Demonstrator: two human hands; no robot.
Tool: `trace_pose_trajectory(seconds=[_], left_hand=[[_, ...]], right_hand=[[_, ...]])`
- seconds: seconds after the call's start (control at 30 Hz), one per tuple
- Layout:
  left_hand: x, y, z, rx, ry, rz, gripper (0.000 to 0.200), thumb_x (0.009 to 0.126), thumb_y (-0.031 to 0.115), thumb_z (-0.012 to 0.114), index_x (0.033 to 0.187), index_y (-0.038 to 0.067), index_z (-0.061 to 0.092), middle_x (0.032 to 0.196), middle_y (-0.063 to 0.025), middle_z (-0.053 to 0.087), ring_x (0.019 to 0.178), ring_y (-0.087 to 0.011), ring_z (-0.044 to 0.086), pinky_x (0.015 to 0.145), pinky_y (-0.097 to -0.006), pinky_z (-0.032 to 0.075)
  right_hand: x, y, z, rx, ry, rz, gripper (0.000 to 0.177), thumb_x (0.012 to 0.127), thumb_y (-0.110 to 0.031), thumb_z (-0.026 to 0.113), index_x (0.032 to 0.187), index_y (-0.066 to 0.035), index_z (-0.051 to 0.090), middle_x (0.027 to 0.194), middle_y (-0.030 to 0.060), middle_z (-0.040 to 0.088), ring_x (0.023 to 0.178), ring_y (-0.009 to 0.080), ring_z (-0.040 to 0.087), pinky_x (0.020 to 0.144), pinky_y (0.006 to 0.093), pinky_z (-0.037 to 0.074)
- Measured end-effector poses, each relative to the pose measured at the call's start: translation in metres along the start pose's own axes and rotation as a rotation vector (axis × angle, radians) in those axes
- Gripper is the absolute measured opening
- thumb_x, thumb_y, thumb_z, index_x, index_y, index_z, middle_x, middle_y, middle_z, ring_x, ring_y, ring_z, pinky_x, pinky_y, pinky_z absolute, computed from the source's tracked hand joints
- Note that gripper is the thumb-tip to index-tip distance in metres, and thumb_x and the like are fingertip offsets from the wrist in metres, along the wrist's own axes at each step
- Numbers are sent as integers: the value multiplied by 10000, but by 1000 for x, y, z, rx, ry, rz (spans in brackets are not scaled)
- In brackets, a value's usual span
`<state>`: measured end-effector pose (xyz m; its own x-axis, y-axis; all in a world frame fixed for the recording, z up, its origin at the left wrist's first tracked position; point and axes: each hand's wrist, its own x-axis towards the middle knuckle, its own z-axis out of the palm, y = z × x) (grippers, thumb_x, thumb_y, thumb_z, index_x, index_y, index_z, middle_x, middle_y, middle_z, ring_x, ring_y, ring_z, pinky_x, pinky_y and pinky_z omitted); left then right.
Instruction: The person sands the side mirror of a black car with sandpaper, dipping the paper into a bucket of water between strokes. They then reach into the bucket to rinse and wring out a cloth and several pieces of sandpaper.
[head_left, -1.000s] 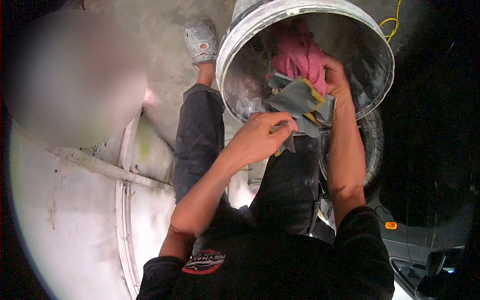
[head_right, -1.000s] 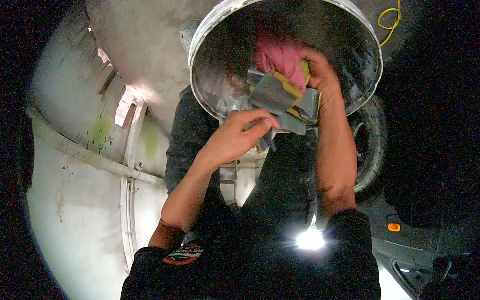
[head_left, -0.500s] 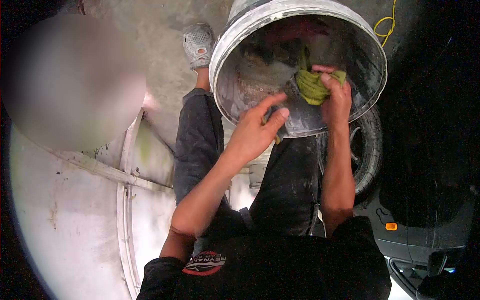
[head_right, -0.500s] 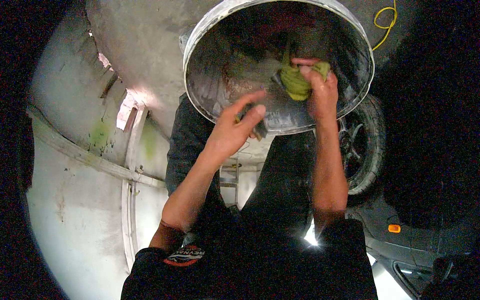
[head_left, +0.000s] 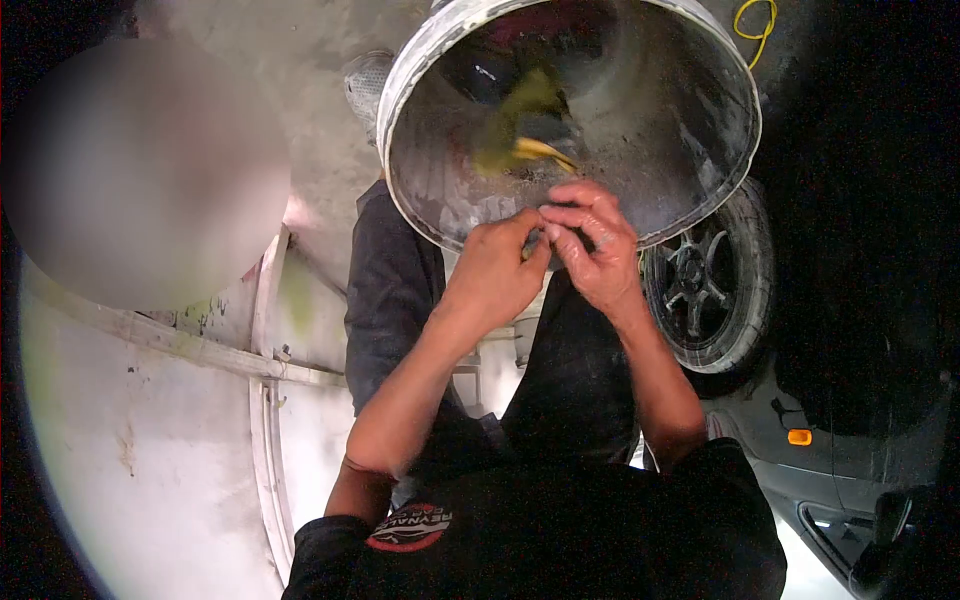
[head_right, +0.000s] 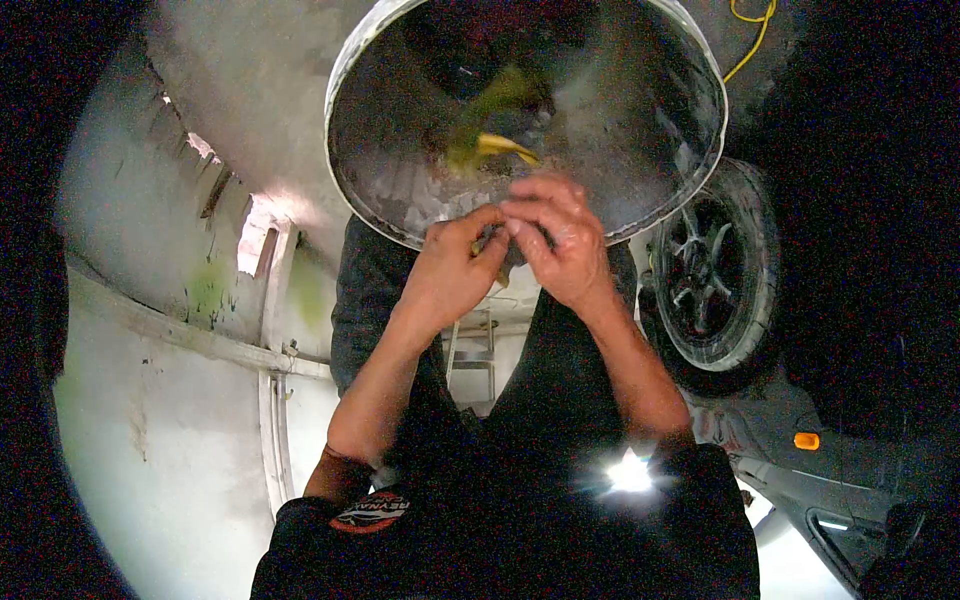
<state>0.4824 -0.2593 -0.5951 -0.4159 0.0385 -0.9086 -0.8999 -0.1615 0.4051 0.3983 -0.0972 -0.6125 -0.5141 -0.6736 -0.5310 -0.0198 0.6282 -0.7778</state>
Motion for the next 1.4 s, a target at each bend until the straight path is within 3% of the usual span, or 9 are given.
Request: trace_pose_trajectory(seconds=[0.13, 0.47, 0.63, 0.8, 0.93, 1.17, 1.27, 1.3, 1.4], left_hand=[[-3, 1, 1, 142, -47, 50, 223, 938, 163, 586, 1077, 20, 687, 833, -272, 694, 819, -416, 709, 796, -461, 547], [0, 2, 0, 78, -94, 2, 193, 925, 151, 576, 1000, 24, 700, 857, -237, 705, 791, -417, 702, 766, -450, 545], [-1, -3, 0, 1, -67, 70, 174, 927, 145, 576, 994, 27, 685, 849, -216, 705, 764, -393, 705, 743, -434, 547], [-3, -5, -4, -51, -110, 72, 146, 949, 144, 573, 1025, 54, 660, 834, -167, 699, 782, -372, 699, 755, -427, 538], [-2, -8, -2, -18, -64, 146, 130, 959, 124, 572, 1026, 63, 665, 820, -158, 691, 798, -360, 697, 784, -419, 528], [1, 0, -3, -171, 39, 6, 179, 1031, 145, 550, 1099, 54, 688, 773, -44, 637, 716, -96, 577, 652, -285, 469], [-1, 7, -3, -300, 174, -59, 191, 1045, 160, 551, 1145, 57, 677, 858, -7, 657, 767, -91, 567, 720, -284, 474], [8, -17, 9, -275, 336, 147, 339, 1043, 298, 588, 1278, 55, 605, 980, -152, 675, 849, -182, 651, 718, -398, 547], [8, -1, 6, -593, 374, 21, 533, 1059, 417, 533, 1437, 48, 463, 1241, -166, 597, 1013, -198, 607, 869, -395, 532]], right_hand=[[-1, -8, -9, 265, -199, 308, 155, 883, -66, 664, 1019, -9, 711, 1113, 179, 705, 1081, 366, 666, 956, 434, 513], [95, 99, 17, -443, -41, 365, 312, 909, -175, 648, 1178, -35, 721, 1150, 182, 719, 1105, 336, 690, 959, 414, 525], [189, 134, 21, -713, 323, -91, 664, 896, -504, 624, 1318, 7, 612, 1376, 291, 577, 1336, 419, 504, 1134, 527, 388], [250, 221, 57, -782, -243, 37, 584, 926, -418, 613, 1348, -15, 597, 1364, 255, 596, 1277, 374, 543, 1106, 475, 412], [253, 229, 95, -596, -458, 112, 543, 944, -349, 614, 1379, -25, 580, 1346, 227, 617, 1220, 332, 580, 1080, 424, 438], [163, 179, 71, 289, -466, 504, 450, 974, -252, 607, 1373, -47, 582, 1263, 159, 661, 1080, 247, 644, 982, 350, 496], [132, 93, 17, 573, -340, 799, 328, 968, -275, 601, 1213, -70, 672, 1077, 87, 706, 914, 194, 669, 821, 363, 546], [125, 73, 6, 656, -263, 804, 302, 956, -285, 610, 1157, -80, 706, 1001, 67, 727, 857, 184, 678, 774, 369, 558], [95, 8, -19, 937, -52, 776, 349, 917, -246, 653, 1216, -72, 700, 1078, 61, 734, 949, 200, 695, 863, 348, 548]])
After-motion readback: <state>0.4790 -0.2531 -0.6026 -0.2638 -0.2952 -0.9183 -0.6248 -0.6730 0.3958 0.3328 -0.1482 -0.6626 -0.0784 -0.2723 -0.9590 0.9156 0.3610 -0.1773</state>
